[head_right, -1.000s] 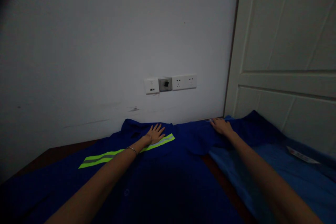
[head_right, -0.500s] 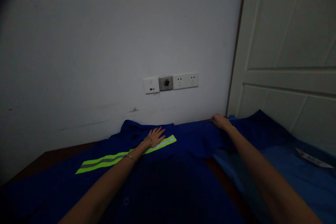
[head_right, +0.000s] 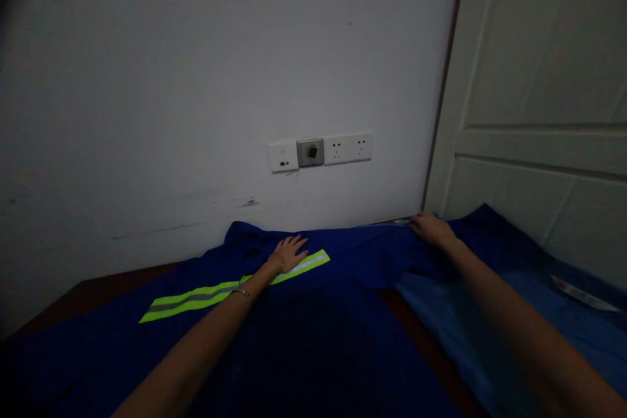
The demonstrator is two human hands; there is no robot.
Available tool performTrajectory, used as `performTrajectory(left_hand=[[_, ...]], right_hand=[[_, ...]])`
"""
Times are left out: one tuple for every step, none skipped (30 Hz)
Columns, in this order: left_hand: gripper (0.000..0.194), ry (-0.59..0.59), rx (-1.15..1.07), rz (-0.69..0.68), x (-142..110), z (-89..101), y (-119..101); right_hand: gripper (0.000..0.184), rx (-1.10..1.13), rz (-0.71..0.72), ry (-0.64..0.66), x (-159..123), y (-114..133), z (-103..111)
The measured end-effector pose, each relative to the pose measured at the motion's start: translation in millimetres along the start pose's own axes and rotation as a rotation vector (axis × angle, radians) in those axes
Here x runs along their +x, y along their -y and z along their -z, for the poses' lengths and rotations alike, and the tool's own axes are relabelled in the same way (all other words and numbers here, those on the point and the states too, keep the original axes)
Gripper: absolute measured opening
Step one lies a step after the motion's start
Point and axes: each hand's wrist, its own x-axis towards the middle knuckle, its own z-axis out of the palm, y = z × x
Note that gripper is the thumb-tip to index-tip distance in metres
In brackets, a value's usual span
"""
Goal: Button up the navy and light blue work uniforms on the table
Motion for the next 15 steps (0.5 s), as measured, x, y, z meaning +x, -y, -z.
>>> performTrajectory(left_hand=[[0.062,-0.005,-0.004,-0.006,0.6,-0.8,0.4],[0.062,-0.013,-0.006,-0.012,1.0,-1.5,0.7],[0.062,-0.024,-0.006,-0.018,1.4,-2.1,0.9],[0.062,-0.034,-0.002,-0.021,1.6,-2.5,1.0],[0.061,-0.041,0.004,-0.021,1.8,-2.6,1.0],[0.06,-0.046,0.011,-0.019,1.9,-2.4,0.9],[0.06,-0.049,0.02,-0.019,2.0,-1.8,0.5],[0.059,-0.051,0.028,-0.023,2.1,-0.9,-0.1],[0.058,-0.053,0.04,-0.028,2.1,0.4,-1.1],[0.057,-0.061,0.053,-0.036,2.0,2.1,-2.7],[0.055,-0.076,0.069,-0.05,1.9,3.9,-5.3],[0.053,-0.095,0.084,-0.069,1.6,6.0,-9.0],[0.051,-0.117,0.096,-0.095,1.2,8.1,-14.1],[0.049,-0.136,0.103,-0.128,0.6,10.2,-20.6],[0.049,-0.149,0.103,-0.163,0.0,12.2,-28.8]], right_hand=[[0.034,-0.02,0.004,-0.003,-7.2,-6.5,4.1],[0.036,-0.051,-0.003,-0.005,-15.4,-13.6,9.4],[0.036,-0.086,-0.022,-0.012,-24.7,-20.9,15.9],[0.035,-0.122,-0.052,-0.025,-34.7,-28.3,23.5],[0.034,-0.156,-0.083,-0.049,-45.3,-35.7,31.9],[0.032,-0.187,-0.115,-0.079,-56.2,-43.0,40.9],[0.03,-0.215,-0.153,-0.113,-66.9,-50.0,50.2],[0.03,-0.243,-0.19,-0.147,-77.2,-56.8,59.4],[0.03,-0.273,-0.227,-0.177,-86.9,-63.2,68.0],[0.03,-0.303,-0.263,-0.199,-95.5,-69.0,75.8],[0.03,-0.33,-0.293,-0.212,-102.9,-74.0,82.3],[0.03,-0.35,-0.317,-0.213,-108.8,-78.0,87.3],[0.03,-0.358,-0.331,-0.206,-113.2,-81.0,90.6],[0.032,-0.352,-0.348,-0.194,-115.8,-82.8,92.2],[0.033,-0.335,-0.371,-0.175,-116.8,-83.6,92.0]])
